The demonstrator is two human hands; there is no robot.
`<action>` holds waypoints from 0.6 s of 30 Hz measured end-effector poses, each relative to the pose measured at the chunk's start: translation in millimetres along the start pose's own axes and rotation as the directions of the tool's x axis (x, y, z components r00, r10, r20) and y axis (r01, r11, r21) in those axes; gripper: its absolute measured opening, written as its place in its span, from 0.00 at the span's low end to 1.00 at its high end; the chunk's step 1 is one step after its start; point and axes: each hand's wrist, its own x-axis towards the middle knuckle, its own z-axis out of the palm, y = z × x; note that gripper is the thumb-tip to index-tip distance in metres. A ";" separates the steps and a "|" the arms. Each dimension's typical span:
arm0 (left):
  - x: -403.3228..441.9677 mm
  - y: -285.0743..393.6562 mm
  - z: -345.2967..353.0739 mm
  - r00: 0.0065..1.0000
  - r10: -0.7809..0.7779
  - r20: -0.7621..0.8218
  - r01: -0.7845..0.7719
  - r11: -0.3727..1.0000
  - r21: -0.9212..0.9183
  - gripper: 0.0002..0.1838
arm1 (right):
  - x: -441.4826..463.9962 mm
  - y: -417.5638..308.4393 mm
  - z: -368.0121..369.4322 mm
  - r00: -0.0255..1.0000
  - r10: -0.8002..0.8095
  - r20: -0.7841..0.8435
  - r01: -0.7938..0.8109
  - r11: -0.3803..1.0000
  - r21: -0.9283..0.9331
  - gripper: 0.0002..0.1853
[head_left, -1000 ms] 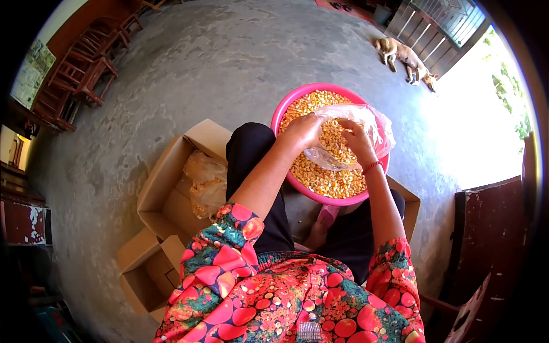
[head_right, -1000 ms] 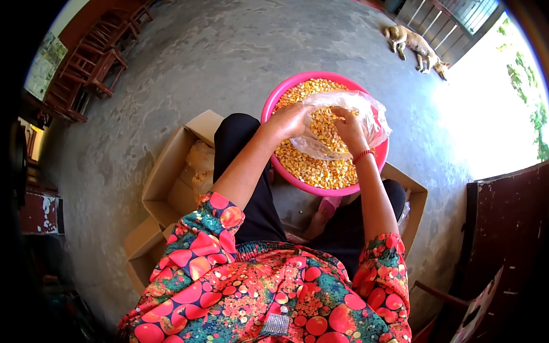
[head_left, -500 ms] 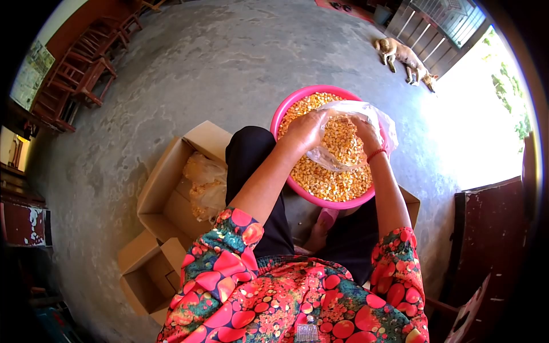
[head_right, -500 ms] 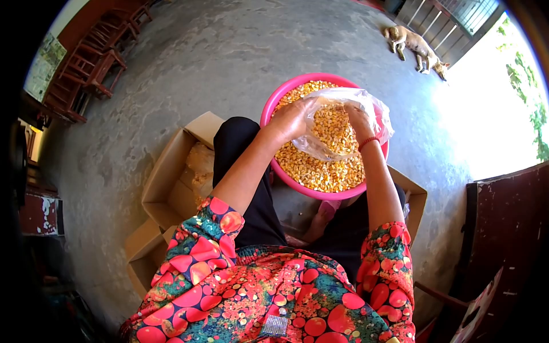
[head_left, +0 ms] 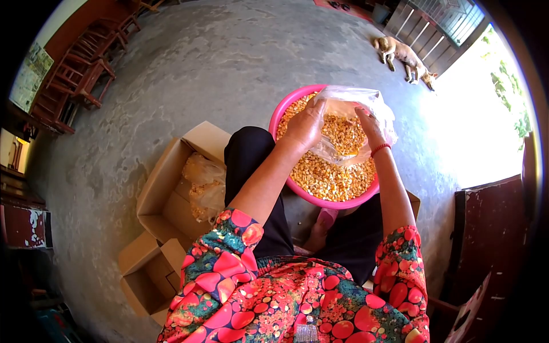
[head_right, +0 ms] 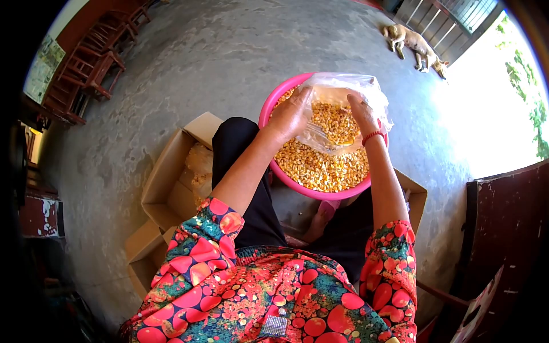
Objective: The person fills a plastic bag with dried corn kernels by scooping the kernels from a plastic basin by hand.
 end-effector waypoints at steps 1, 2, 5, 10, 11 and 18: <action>0.7 -2.5 3.0 0.999 0.032 -0.024 -0.031 0.999 0.022 0.36 | 0.9 0.9 0.3 1.000 0.001 -0.011 -0.001 1.000 -0.009 0.28; 1.2 -4.5 5.1 0.997 0.064 -0.047 -0.062 0.997 0.044 0.37 | 1.1 1.9 0.8 1.000 0.001 -0.010 -0.001 1.000 -0.008 0.28; 3.3 -9.7 9.9 0.989 0.115 -0.097 -0.111 0.992 0.054 0.39 | 1.1 1.4 1.0 0.986 -0.117 -0.119 0.113 0.993 -0.038 0.21; 6.3 -7.8 6.0 0.999 0.030 -0.017 -0.028 0.995 0.100 0.42 | -0.7 4.7 -3.1 0.991 -0.132 0.009 0.132 0.989 -0.063 0.23; 6.7 -2.4 -0.5 0.979 -0.137 0.152 0.120 0.986 0.117 0.43 | -10.1 -0.3 -6.0 0.995 0.018 0.097 -0.008 0.995 -0.103 0.23; 2.4 -4.1 1.3 0.987 -0.099 0.127 0.079 0.985 0.153 0.47 | -84.5 -14.6 -3.6 0.920 -0.391 -0.038 0.386 0.918 -0.088 0.15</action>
